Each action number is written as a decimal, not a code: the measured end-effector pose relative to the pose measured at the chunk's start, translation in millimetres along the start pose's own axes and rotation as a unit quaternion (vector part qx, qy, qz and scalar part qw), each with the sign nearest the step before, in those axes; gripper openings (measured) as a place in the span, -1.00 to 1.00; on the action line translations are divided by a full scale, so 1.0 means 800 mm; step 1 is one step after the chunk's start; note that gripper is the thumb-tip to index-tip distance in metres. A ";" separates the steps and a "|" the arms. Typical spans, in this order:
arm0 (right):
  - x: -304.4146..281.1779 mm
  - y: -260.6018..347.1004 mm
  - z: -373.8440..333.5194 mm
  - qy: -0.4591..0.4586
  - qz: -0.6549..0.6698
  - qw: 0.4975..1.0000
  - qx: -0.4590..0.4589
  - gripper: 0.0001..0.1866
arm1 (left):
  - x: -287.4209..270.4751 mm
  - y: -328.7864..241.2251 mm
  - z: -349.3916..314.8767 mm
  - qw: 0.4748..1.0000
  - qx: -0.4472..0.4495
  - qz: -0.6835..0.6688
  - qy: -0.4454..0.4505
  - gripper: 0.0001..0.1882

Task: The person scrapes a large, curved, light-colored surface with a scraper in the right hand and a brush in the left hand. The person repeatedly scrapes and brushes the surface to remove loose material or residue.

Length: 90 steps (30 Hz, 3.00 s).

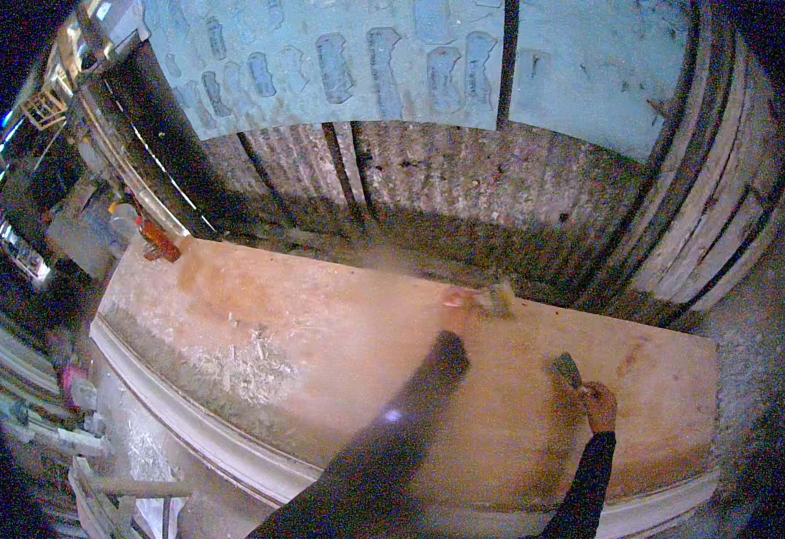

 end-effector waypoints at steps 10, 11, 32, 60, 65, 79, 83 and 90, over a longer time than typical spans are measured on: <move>-0.001 0.033 -0.065 0.024 0.033 0.998 0.052 -0.83 | -0.406 -0.299 0.059 0.824 0.218 0.500 -0.156 -0.83; -0.003 0.032 -0.071 0.024 -0.003 0.999 0.042 -0.83 | -0.378 -0.332 0.041 0.814 0.239 0.501 -0.169 -0.84; 0.057 0.145 -0.130 0.184 -0.059 0.977 0.092 -0.58 | -0.286 -0.262 -0.042 0.887 0.215 0.371 -0.173 -0.92; 0.308 0.332 0.115 0.163 -0.224 0.958 -0.067 -0.73 | -0.176 -0.202 -0.196 0.968 0.043 0.245 0.021 -0.87; 0.173 0.264 0.112 -0.013 -0.010 0.989 -0.146 -0.68 | -0.096 -0.090 -0.121 0.980 -0.036 0.194 0.024 -0.80; 0.050 0.082 -0.125 0.094 0.056 0.985 0.132 -0.64 | -0.343 -0.070 0.124 0.509 0.216 0.831 -0.060 -0.59; 0.044 0.079 -0.144 0.052 0.023 0.994 0.094 -0.68 | -0.374 -0.246 0.077 0.886 0.313 0.291 -0.179 -0.86; 0.084 0.206 -0.145 0.094 0.015 0.995 0.033 -0.72 | -0.364 -0.372 -0.068 0.834 0.261 0.409 -0.262 -0.94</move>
Point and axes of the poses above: each hand's wrist, its own z-axis towards the middle knuckle, its own x-axis out of the palm, y = z × x, the point moved 7 cm from there along z, towards the middle knuckle, and after that the axes turned 4 degrees about x, right-handed, at the moved point
